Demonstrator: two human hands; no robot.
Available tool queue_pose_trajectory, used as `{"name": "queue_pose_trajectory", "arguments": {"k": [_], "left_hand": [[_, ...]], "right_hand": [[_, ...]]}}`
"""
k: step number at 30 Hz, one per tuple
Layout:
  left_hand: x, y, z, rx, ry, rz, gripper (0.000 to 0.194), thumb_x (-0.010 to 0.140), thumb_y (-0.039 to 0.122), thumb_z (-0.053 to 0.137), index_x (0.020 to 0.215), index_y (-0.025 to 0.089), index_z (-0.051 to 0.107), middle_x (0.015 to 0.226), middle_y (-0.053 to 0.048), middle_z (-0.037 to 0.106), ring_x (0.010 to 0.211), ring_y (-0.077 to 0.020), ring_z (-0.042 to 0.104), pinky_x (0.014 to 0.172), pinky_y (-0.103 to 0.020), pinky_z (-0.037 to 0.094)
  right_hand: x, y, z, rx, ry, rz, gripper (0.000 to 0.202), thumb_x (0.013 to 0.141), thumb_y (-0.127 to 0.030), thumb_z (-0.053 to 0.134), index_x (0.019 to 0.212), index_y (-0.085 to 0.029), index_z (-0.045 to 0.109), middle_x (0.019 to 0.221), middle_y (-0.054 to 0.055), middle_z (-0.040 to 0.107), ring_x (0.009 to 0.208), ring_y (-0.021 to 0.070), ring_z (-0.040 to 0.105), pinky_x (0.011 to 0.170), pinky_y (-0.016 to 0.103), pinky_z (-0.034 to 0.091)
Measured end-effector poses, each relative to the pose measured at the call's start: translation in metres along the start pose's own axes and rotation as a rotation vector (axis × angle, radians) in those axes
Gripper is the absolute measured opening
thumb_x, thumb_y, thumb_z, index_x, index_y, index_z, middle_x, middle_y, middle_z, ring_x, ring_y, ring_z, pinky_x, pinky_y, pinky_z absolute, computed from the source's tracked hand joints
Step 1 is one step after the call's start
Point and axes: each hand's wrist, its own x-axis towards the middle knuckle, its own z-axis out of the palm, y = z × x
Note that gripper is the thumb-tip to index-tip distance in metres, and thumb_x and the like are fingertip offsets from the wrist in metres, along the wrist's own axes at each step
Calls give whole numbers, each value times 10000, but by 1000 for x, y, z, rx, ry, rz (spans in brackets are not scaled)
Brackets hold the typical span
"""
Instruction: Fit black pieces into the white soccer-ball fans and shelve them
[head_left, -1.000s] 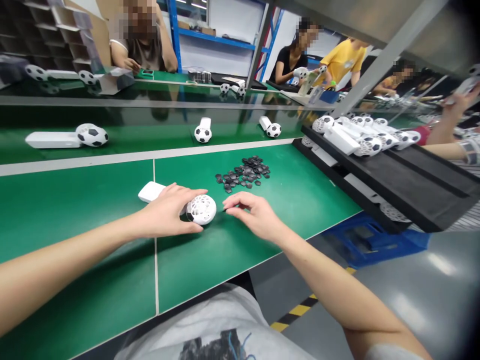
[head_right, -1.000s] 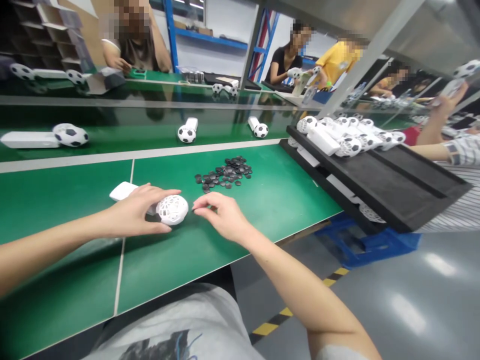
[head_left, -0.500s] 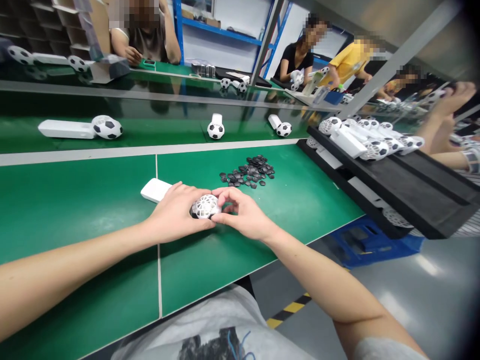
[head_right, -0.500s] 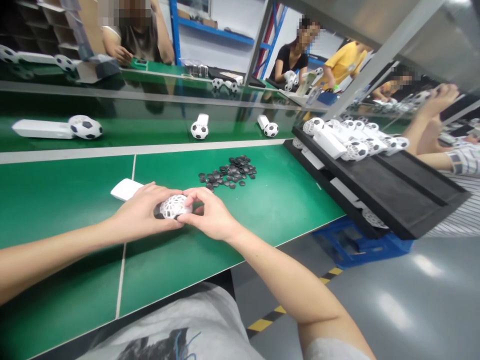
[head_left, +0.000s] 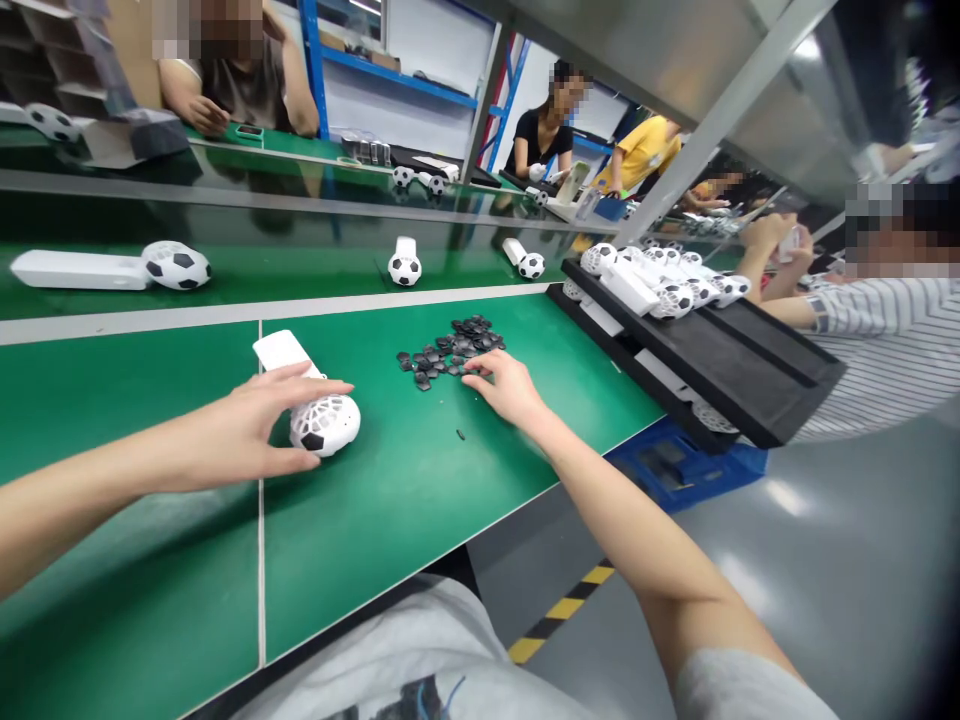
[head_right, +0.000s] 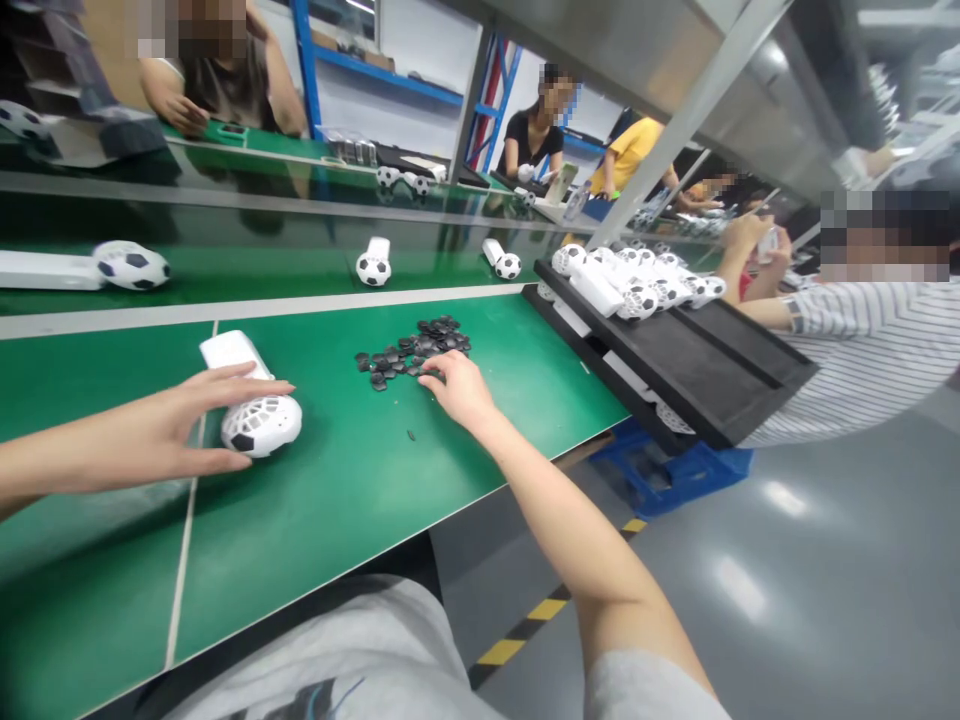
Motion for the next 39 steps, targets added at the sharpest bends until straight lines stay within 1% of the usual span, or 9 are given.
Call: {"name": "queue_pose_trajectory", "arguments": {"k": [3,6,11,16,20,25,28,33,39], "left_hand": [[0,6,10,-72,65,-98,745,665,624,581,1283,245,408,1379,-103,374,1339,-354,154,1017,-524,306],[4,11,19,-79,160,-56,567,717,526,548,1190,223,472,1332,-113,425,1329,-329,210,1031,-505,299],[-1,4,9,-133,6,44,533,690,280,543,1214,259,448,1460,-85,237,1316,-314,260,1000,-453,355],[-9,1,-5,-157,-101,77,596,688,221,528,1267,274,399,1486,-72,166,1314,-295,272,1031,-432,308],[-9,11,1,-178,-44,50,590,663,212,538,1239,229,411,1450,-86,258,1337,-269,220,1061,-408,266],[-10,18,13,-257,76,9,567,673,417,635,1170,214,452,1344,-93,402,1340,-270,200,1074,-443,243],[-10,16,15,-275,94,21,566,669,458,649,1144,210,464,1324,-93,417,1336,-277,202,1069,-453,252],[-8,14,17,-288,141,152,307,767,399,554,1005,212,502,1182,-61,509,1279,-255,301,1063,-433,271],[-6,19,20,-341,196,38,269,702,298,550,943,197,484,1138,-69,523,1274,-272,300,1058,-448,277]], "right_hand": [[2,8,5,-52,-28,-59,139,816,-210,579,914,-156,661,945,88,637,925,192,562,865,325,424],[3,7,11,-84,-34,-79,161,843,-174,517,911,-146,661,938,119,642,942,228,557,869,380,414],[-3,-8,9,-2,-17,-57,211,843,-143,495,1012,-161,620,946,81,663,879,174,608,816,318,465],[-20,-56,-1,451,-71,-43,77,768,-241,627,827,-206,663,783,-9,682,716,129,624,690,252,496],[-27,-88,-3,486,-137,-300,128,833,-218,560,874,-235,681,836,0,671,785,121,609,751,257,475],[-21,-107,7,319,-192,-683,259,888,-150,420,941,-247,654,883,31,643,815,142,557,720,290,441],[-13,-118,13,245,-210,-774,197,889,-187,442,909,-230,633,865,33,647,814,154,555,708,301,404],[-5,-134,16,309,-291,-688,55,843,-172,526,844,-210,566,812,4,634,806,147,559,757,302,398],[1,-135,18,660,-446,-352,188,754,-130,616,871,-198,485,796,-17,577,726,108,550,704,256,466]]}}
